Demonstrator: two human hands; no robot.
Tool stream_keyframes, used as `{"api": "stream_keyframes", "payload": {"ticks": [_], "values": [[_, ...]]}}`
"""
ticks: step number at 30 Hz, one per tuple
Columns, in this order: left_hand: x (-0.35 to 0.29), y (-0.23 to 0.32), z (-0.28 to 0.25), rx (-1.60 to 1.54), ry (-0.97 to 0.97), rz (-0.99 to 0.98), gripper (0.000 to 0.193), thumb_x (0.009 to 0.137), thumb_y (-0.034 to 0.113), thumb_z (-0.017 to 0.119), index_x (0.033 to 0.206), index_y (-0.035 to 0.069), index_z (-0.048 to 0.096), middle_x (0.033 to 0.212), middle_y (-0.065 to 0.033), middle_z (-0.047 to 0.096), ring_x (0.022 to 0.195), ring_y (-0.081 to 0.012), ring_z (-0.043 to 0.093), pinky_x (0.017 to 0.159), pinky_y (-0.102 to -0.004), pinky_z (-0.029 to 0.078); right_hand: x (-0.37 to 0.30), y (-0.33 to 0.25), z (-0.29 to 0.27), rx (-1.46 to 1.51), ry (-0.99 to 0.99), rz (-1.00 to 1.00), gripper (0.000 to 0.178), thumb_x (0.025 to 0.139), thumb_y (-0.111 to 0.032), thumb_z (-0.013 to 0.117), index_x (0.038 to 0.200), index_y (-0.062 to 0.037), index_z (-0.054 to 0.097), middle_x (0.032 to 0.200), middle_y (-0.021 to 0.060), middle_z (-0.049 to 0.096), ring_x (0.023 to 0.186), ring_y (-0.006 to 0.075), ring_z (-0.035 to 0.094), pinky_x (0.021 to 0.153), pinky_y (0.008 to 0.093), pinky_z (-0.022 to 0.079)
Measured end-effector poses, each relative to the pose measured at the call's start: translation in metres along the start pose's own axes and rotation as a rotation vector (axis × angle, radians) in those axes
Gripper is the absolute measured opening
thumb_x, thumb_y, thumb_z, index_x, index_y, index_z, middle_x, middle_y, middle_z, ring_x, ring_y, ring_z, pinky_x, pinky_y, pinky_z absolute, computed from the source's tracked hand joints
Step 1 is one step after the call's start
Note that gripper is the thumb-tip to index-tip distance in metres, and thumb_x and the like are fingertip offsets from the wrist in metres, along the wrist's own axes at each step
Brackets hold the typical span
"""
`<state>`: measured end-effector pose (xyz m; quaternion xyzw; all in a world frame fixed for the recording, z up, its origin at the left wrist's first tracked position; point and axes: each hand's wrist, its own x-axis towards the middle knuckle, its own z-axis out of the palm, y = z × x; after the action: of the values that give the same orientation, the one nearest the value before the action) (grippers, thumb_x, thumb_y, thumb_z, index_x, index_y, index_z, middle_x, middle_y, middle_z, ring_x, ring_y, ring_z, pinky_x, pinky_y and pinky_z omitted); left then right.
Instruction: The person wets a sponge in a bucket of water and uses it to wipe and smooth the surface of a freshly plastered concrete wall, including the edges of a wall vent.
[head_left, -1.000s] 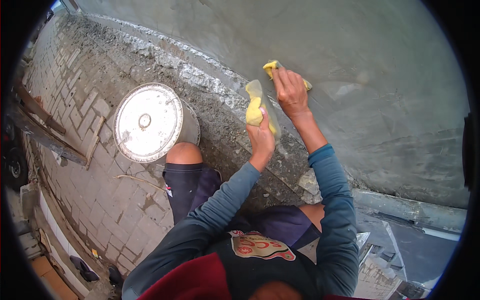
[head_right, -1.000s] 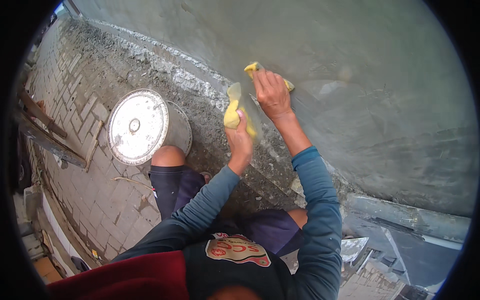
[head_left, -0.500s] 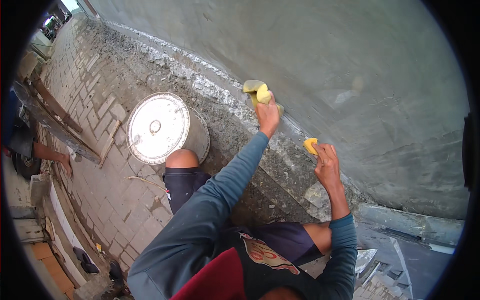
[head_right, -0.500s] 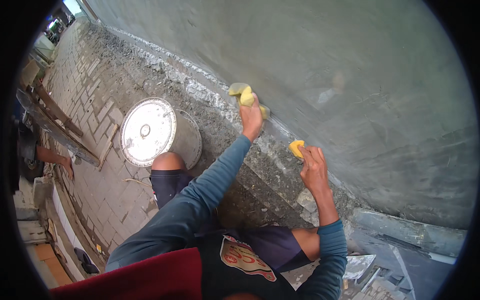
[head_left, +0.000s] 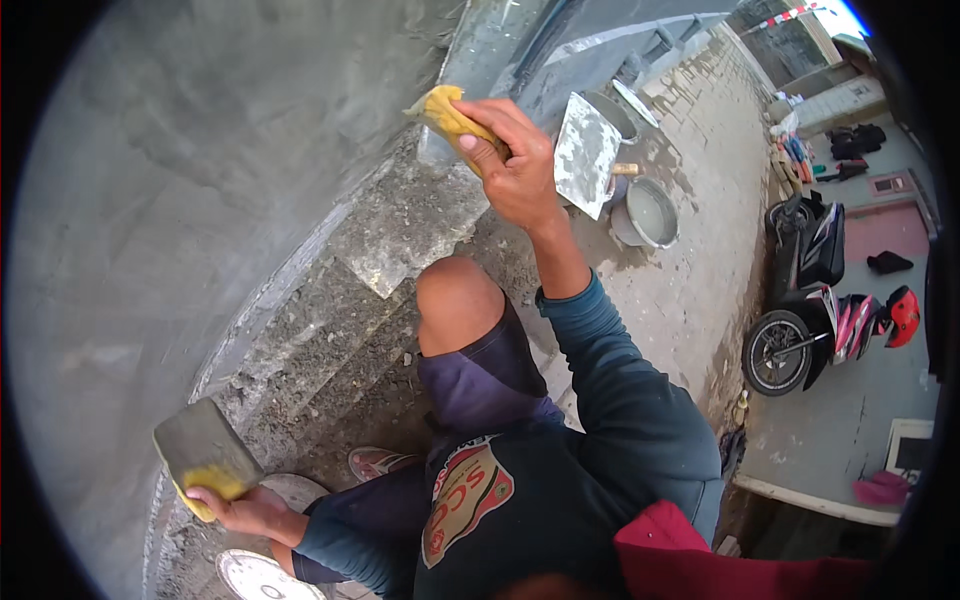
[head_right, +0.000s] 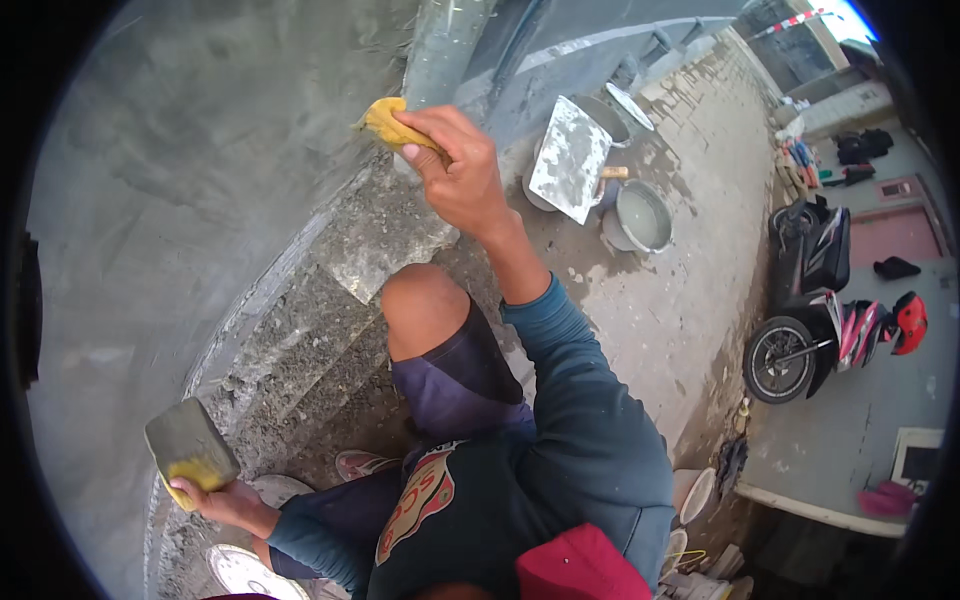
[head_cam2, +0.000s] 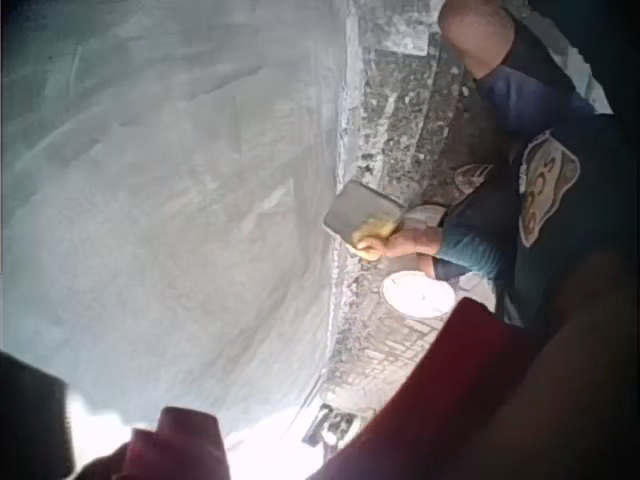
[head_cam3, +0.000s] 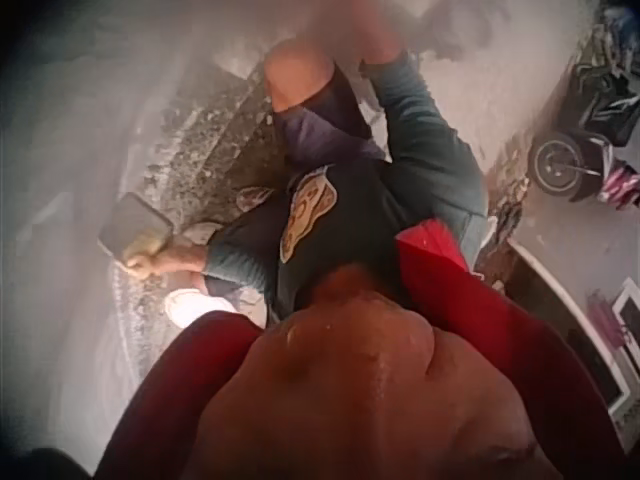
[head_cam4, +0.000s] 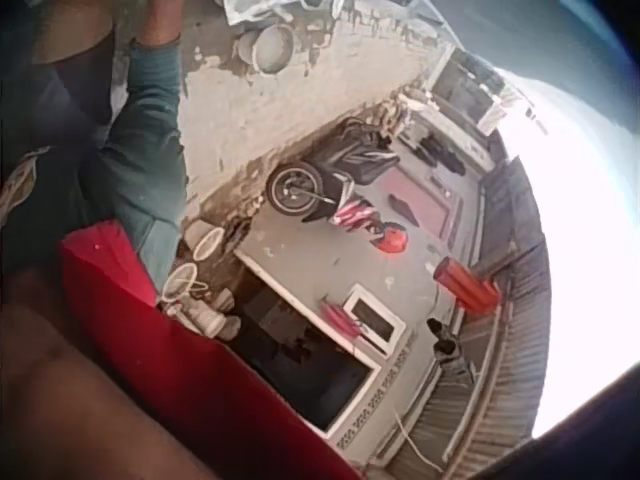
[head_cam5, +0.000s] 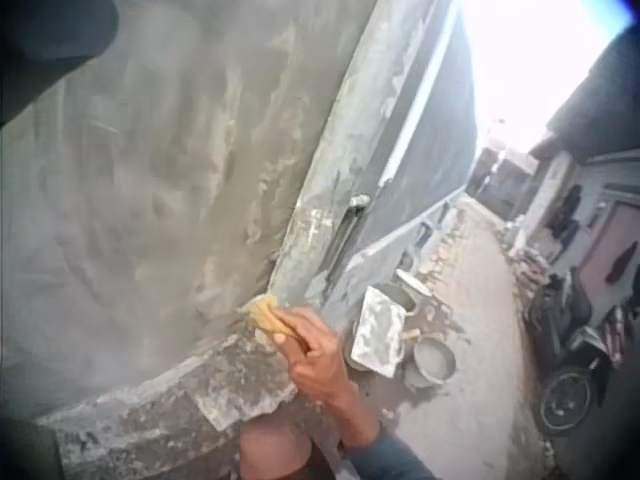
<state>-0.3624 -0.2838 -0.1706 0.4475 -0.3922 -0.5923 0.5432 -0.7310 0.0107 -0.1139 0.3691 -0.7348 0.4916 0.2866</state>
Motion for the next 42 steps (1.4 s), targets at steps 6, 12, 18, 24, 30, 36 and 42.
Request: {"api": "stream_keyframes", "payload": {"ticks": [6, 12, 18, 24, 30, 36, 42], "values": [[0.006, -0.005, -0.017, 0.123, -0.079, 0.131, 0.057, 0.098, 0.039, 0.061, 0.140, 0.004, 0.046, 0.139, -0.0125, 0.051, 0.125, -0.0272, 0.052, 0.105, -0.0426, 0.044, -0.159, 0.087, -0.139, -0.448, -0.316, 0.651, 0.028, 0.086, 0.000, 0.065, 0.114, 0.0011, 0.068, 0.101, 0.0171, 0.068, 0.090, 0.0313, 0.065, 0.082, 0.0387, 0.050], [0.029, 0.006, -0.025, 0.271, -0.099, 0.228, 0.061, 0.098, 0.043, 0.059, 0.141, 0.002, 0.043, 0.140, -0.0150, 0.050, 0.127, -0.0293, 0.052, 0.108, -0.0449, 0.043, -0.254, 0.198, -0.258, -0.375, 0.346, 1.274, 0.034, 0.087, -0.008, 0.068, 0.121, 0.0006, 0.068, 0.102, 0.0109, 0.072, 0.090, 0.0196, 0.066, 0.083, 0.0298, 0.050], [0.026, 0.010, -0.017, 0.337, -0.128, 0.213, 0.062, 0.098, 0.044, 0.058, 0.142, 0.002, 0.043, 0.140, -0.0151, 0.050, 0.127, -0.0293, 0.052, 0.108, -0.0450, 0.043, -0.291, 0.321, -0.367, -0.497, 0.575, 1.385, 0.033, 0.087, -0.011, 0.065, 0.117, 0.0005, 0.071, 0.098, 0.0136, 0.074, 0.085, 0.0209, 0.069, 0.079, 0.0339, 0.053], [0.028, 0.030, -0.023, 0.381, -0.127, 0.188, 0.063, 0.099, 0.044, 0.057, 0.142, 0.002, 0.042, 0.140, -0.0153, 0.050, 0.127, -0.0293, 0.052, 0.108, -0.0452, 0.043, -0.304, 0.379, -0.399, -1.085, -0.058, 1.246, 0.036, 0.085, -0.022, 0.067, 0.119, -0.0118, 0.071, 0.109, 0.0206, 0.070, 0.103, 0.0339, 0.068, 0.091, 0.0431, 0.052], [0.040, 0.021, -0.033, 0.379, -0.129, 0.095, 0.063, 0.099, 0.045, 0.056, 0.142, 0.002, 0.042, 0.140, -0.0154, 0.050, 0.127, -0.0294, 0.052, 0.108, -0.0453, 0.043, -0.333, 0.411, -0.461, -1.105, -0.531, 1.320, 0.033, 0.086, -0.029, 0.065, 0.115, -0.0160, 0.074, 0.113, 0.0182, 0.070, 0.109, 0.0364, 0.066, 0.093, 0.0409, 0.051], [0.031, 0.058, -0.037, 0.419, -0.136, 0.152, 0.064, 0.099, 0.046, 0.055, 0.142, 0.002, 0.041, 0.140, -0.0155, 0.050, 0.127, -0.0294, 0.052, 0.108, -0.0455, 0.043, -0.335, 0.390, -0.404, -0.706, 0.165, 1.277, 0.037, 0.091, -0.028, 0.061, 0.115, -0.0018, 0.072, 0.098, 0.0190, 0.072, 0.092, 0.0283, 0.069, 0.083, 0.0367, 0.051], [0.022, 0.060, -0.042, 0.368, -0.172, 0.132, 0.064, 0.099, 0.047, 0.054, 0.143, 0.002, 0.041, 0.140, -0.0156, 0.050, 0.127, -0.0294, 0.052, 0.108, -0.0456, 0.043, -0.312, 0.378, -0.435, 0.258, 0.853, 1.485, 0.046, 0.100, -0.039, 0.054, 0.129, -0.0043, 0.057, 0.118, 0.0096, 0.064, 0.094, 0.0285, 0.064, 0.086, 0.0435, 0.052]]}}
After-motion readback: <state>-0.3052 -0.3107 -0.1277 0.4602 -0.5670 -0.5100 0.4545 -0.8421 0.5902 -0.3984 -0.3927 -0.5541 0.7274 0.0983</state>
